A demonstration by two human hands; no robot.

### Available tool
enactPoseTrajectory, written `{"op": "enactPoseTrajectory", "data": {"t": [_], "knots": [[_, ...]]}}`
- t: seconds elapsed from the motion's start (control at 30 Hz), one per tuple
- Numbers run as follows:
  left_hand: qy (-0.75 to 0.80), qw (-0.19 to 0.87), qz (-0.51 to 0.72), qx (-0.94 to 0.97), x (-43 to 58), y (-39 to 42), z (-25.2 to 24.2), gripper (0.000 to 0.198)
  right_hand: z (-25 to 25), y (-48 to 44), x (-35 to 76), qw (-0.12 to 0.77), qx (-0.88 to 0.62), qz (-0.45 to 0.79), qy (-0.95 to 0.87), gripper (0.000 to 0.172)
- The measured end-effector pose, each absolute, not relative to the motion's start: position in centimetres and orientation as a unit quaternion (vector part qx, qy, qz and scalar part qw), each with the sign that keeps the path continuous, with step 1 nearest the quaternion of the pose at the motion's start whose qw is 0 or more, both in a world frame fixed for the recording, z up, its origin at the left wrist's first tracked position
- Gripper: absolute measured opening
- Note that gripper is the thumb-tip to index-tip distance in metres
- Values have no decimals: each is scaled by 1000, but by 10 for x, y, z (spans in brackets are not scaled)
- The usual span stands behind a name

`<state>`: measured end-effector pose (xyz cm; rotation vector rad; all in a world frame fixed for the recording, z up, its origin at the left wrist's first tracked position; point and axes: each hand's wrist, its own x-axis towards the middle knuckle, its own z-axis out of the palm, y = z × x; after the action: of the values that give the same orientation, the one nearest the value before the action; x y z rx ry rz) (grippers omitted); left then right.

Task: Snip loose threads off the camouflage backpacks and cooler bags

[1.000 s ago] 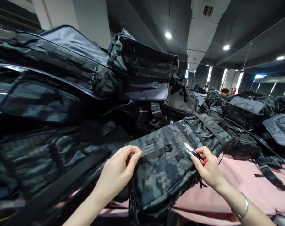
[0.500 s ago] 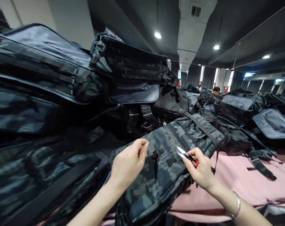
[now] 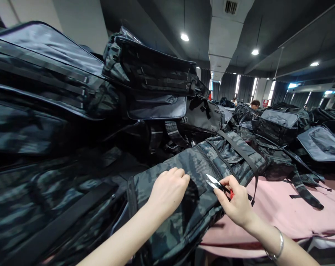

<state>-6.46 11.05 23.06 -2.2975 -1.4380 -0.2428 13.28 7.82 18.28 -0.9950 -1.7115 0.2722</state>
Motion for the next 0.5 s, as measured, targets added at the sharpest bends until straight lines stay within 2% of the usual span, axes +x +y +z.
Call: {"op": "enactPoseTrajectory", "data": {"t": [0.2, 0.3, 0.37, 0.5], "knots": [[-495, 268, -99, -820, -54, 104, 223, 20, 180, 75, 133, 547, -412, 106, -721, 13], [-497, 262, -124, -818, -58, 105, 219, 20, 179, 75, 134, 543, -412, 100, -725, 14], [-512, 206, -177, -815, -67, 105, 216, 19, 181, 76, 135, 537, -418, 104, -725, 14], [-548, 24, -325, -770, -89, 105, 211, 19, 189, 77, 137, 522, -423, 127, -730, 12]]}}
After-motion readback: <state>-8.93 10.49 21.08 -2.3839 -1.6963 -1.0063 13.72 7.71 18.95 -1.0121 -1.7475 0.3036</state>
